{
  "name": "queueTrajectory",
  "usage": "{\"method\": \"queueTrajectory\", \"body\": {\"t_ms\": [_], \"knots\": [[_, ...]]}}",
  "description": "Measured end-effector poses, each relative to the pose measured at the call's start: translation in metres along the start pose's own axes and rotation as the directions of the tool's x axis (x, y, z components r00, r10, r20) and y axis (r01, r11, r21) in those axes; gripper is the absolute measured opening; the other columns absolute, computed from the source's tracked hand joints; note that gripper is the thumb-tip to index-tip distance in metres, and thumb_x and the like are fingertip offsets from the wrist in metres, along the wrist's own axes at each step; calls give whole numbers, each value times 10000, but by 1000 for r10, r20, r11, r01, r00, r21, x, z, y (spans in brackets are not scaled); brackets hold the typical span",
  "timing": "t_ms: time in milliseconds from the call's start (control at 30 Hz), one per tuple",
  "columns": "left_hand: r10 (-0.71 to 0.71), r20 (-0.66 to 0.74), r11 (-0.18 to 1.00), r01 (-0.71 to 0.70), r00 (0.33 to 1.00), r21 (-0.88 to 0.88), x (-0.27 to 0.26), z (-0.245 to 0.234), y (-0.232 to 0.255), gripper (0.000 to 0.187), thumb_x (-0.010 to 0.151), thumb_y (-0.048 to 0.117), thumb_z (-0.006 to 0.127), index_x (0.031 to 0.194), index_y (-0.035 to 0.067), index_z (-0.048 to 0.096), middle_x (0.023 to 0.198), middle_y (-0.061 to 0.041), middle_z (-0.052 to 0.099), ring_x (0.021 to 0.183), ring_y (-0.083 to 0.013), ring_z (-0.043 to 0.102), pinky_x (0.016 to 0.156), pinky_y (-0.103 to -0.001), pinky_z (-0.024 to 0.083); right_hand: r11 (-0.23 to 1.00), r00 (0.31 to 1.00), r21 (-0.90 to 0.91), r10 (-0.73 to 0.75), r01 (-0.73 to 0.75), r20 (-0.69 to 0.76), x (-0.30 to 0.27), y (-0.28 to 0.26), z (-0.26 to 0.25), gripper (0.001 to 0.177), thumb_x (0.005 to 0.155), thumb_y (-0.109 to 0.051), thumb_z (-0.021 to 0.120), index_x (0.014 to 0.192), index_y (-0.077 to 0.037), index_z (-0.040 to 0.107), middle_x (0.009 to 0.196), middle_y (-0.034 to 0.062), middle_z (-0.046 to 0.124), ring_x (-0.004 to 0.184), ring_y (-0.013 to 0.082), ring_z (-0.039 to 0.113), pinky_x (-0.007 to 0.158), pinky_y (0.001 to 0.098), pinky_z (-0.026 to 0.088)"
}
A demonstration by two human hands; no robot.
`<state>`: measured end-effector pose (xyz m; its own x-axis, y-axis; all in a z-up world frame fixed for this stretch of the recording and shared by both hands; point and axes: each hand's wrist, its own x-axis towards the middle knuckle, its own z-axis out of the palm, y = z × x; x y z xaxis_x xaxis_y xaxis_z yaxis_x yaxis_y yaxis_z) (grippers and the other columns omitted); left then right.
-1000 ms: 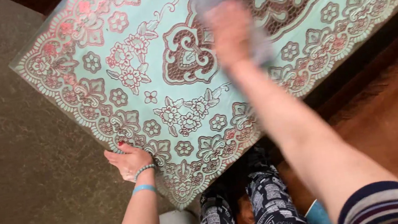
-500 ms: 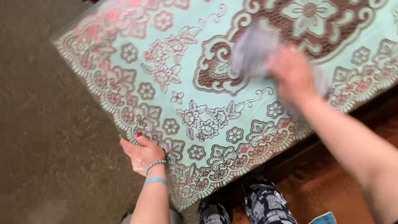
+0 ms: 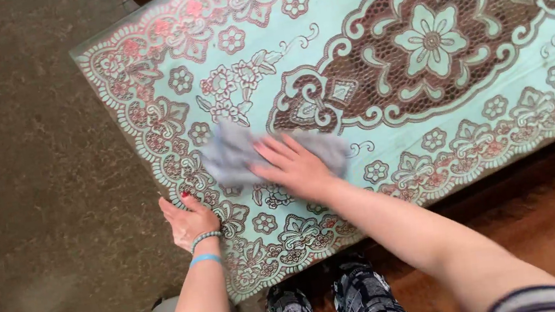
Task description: The person wipes a patterned tablecloth and adjacent tabletop with a gray cloth. They move items like a plastic bag and containers aside to reach the surface, then wipe the cloth and the table edges. The person also wipes a white trash bin on the floor.
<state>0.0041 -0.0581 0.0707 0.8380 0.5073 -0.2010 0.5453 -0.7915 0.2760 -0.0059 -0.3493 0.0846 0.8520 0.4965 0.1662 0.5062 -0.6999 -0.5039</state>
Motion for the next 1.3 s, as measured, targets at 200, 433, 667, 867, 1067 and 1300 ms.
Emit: {"method": "queueTrajectory", "body": {"t_ms": [200,433,667,867,1067,1300], "knots": [[12,-23,999,-12,1000,-32,-1,5,1,658,1076,449,369,1595,45,367,1532,-286,518,1165,-551,631,811,-713,501,719,770,354,638,-598,7,-9,86,-150,363,1079,-345,551,1020,-95,807,994,74,795,902,224,730,784,393,557],[-17,-32,999,16,999,-31,-1,1,6,648,1067,478,366,1605,117,355,1398,-264,625,939,-554,692,629,-700,508,634,707,-421,298,-648,-641,151,355,-14,593,917,-154,741,1504,-130,662,1544,301,459,1398,550,415,1082,693,353],[-35,6,999,35,999,21,-2,13,-1,687,1069,549,335,1584,98,393,1434,-207,586,1029,-490,711,780,-655,547,932,968,-327,77,-155,-237,201,111,36,621,999,10,570,1580,-193,487,1649,264,324,1535,457,301,1252,587,250],[-30,11,998,29,999,50,-3,17,-3,661,1074,532,361,1582,111,405,1357,-186,609,1033,-454,736,863,-598,596,962,974,-181,-218,205,-56,38,90,-24,694,800,-77,743,1450,-284,615,1620,148,501,1499,381,475,1193,575,388],[-11,-62,1000,11,998,7,-5,27,-10,677,1039,536,414,1564,110,431,1273,-174,624,1001,-434,738,820,-587,607,846,933,-499,-4,-190,-361,101,223,-50,553,961,-180,797,1500,-182,677,1473,243,614,1351,463,578,1082,580,462],[32,-160,999,-28,987,27,-5,32,-9,667,1022,534,468,1545,121,459,1199,-126,631,921,-377,750,750,-530,619,907,793,-354,-37,-229,-608,350,170,90,321,1034,-417,865,1319,-296,783,1412,163,650,1352,378,563,1169,542,345]]}}
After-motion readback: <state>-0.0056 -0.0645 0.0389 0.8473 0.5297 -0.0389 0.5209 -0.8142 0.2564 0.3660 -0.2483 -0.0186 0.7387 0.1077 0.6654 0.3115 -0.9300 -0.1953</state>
